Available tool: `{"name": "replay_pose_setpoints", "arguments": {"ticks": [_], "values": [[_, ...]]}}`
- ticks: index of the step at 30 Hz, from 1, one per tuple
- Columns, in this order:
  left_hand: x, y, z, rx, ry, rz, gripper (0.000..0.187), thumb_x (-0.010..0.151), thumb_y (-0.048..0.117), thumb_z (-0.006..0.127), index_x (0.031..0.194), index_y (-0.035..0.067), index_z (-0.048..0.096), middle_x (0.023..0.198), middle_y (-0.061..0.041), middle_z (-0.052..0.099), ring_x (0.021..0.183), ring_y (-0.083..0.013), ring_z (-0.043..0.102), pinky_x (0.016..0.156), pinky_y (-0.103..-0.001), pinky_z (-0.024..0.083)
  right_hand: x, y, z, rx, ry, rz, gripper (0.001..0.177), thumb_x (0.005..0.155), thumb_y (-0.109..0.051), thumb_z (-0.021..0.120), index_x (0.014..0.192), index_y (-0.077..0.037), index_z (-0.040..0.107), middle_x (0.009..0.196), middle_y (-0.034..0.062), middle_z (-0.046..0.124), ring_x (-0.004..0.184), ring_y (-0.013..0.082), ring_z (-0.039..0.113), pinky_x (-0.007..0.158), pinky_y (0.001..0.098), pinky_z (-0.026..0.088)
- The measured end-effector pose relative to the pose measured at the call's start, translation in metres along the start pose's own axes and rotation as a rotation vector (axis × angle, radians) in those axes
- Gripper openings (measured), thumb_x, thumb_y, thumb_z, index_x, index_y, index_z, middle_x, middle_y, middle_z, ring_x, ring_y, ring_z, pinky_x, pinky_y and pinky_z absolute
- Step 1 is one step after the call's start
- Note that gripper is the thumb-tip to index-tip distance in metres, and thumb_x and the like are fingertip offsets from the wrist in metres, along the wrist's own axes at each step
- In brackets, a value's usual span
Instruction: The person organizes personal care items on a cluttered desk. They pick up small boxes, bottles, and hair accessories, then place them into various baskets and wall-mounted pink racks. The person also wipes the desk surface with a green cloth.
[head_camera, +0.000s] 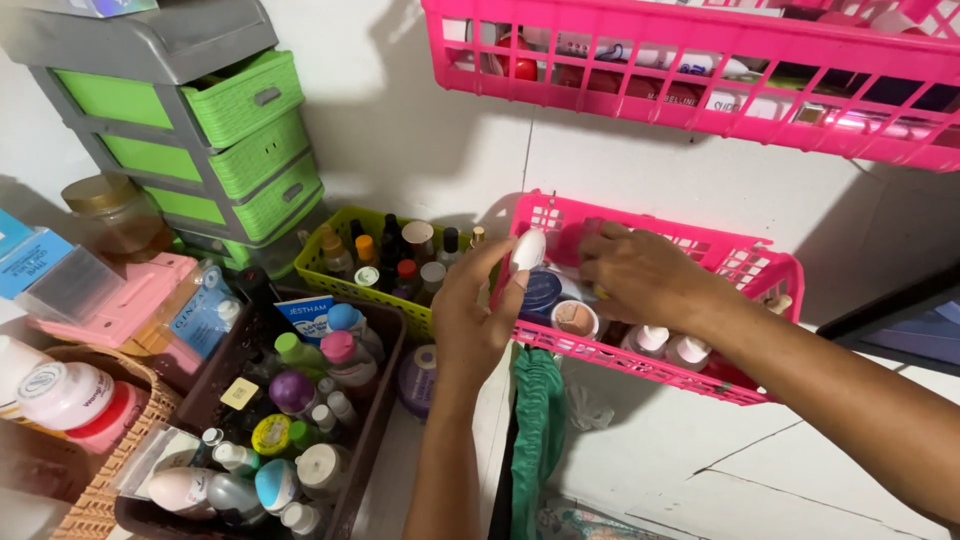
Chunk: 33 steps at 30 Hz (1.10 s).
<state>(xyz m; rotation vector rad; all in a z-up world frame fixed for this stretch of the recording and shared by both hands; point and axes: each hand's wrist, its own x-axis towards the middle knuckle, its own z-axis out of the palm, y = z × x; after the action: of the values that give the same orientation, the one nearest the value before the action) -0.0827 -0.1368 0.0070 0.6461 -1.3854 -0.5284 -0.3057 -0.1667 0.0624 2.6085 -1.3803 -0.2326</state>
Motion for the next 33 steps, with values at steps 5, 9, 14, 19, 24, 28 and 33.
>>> {"name": "replay_pose_setpoints", "arguments": {"ticks": [5, 9, 14, 19, 24, 28, 33], "values": [[-0.003, -0.011, 0.002, 0.144, -0.044, 0.128, 0.029, 0.093, 0.014, 0.074, 0.122, 0.012, 0.076, 0.124, -0.019, 0.069, 0.116, -0.0384, 0.066, 0.098, -0.048, 0.054, 0.021, 0.012, 0.024, -0.015, -0.002, 0.051, 0.029, 0.083, -0.035, 0.07, 0.102, -0.014, 0.077, 0.113, 0.0057, 0.07, 0.116, 0.0297, 0.061, 0.088, 0.0442, 0.058], [-0.003, -0.005, -0.001, 0.133, -0.12, 0.023, 0.033, 0.094, 0.024, 0.071, 0.124, 0.011, 0.075, 0.129, -0.025, 0.066, 0.119, -0.0442, 0.062, 0.099, -0.053, 0.052, 0.027, -0.012, 0.001, -0.003, -0.079, 0.202, 0.028, 0.082, -0.037, 0.067, 0.092, -0.015, 0.08, 0.102, 0.0065, 0.071, 0.103, 0.032, 0.068, 0.083, 0.0479, 0.059], [-0.003, 0.005, -0.004, 0.141, -0.172, -0.061, 0.038, 0.094, 0.029, 0.066, 0.126, 0.01, 0.074, 0.133, -0.026, 0.063, 0.122, -0.0453, 0.06, 0.1, -0.054, 0.051, 0.03, -0.011, 0.002, 0.026, -0.087, 0.265, 0.029, 0.077, -0.04, 0.071, 0.093, -0.017, 0.078, 0.099, 0.0044, 0.071, 0.102, 0.031, 0.07, 0.083, 0.0502, 0.058], [-0.003, 0.008, -0.005, 0.152, -0.197, -0.121, 0.041, 0.094, 0.031, 0.064, 0.127, 0.01, 0.074, 0.136, -0.026, 0.061, 0.126, -0.0452, 0.057, 0.102, -0.054, 0.048, 0.025, -0.01, -0.007, 0.125, -0.101, 0.339, 0.034, 0.075, -0.044, 0.073, 0.096, -0.017, 0.074, 0.1, 0.0059, 0.072, 0.109, 0.0329, 0.069, 0.088, 0.0519, 0.056], [-0.002, 0.002, -0.005, 0.156, -0.224, -0.093, 0.043, 0.094, 0.032, 0.062, 0.13, 0.011, 0.072, 0.137, -0.026, 0.06, 0.129, -0.0463, 0.055, 0.105, -0.055, 0.047, 0.019, -0.017, -0.026, 0.216, -0.089, 0.391, 0.047, 0.077, -0.032, 0.075, 0.123, -0.022, 0.069, 0.11, 0.0118, 0.074, 0.115, 0.0394, 0.068, 0.096, 0.0579, 0.054], [-0.001, 0.005, -0.006, 0.145, -0.244, -0.104, 0.045, 0.095, 0.033, 0.059, 0.133, 0.011, 0.071, 0.139, -0.027, 0.059, 0.13, -0.0472, 0.054, 0.105, -0.056, 0.046, 0.019, -0.011, -0.025, 0.234, -0.022, 0.435, 0.045, 0.076, -0.036, 0.075, 0.12, -0.028, 0.072, 0.107, 0.0106, 0.075, 0.111, 0.0392, 0.07, 0.093, 0.0573, 0.056], [0.0, 0.004, -0.002, 0.126, -0.254, -0.072, 0.044, 0.097, 0.024, 0.053, 0.135, 0.009, 0.069, 0.147, -0.031, 0.051, 0.135, -0.0544, 0.046, 0.108, -0.064, 0.04, 0.017, -0.016, -0.049, 0.348, 0.233, 0.488, 0.042, 0.084, -0.037, 0.071, 0.118, -0.012, 0.072, 0.097, 0.0154, 0.076, 0.102, 0.0429, 0.071, 0.086, 0.0593, 0.056]]}}
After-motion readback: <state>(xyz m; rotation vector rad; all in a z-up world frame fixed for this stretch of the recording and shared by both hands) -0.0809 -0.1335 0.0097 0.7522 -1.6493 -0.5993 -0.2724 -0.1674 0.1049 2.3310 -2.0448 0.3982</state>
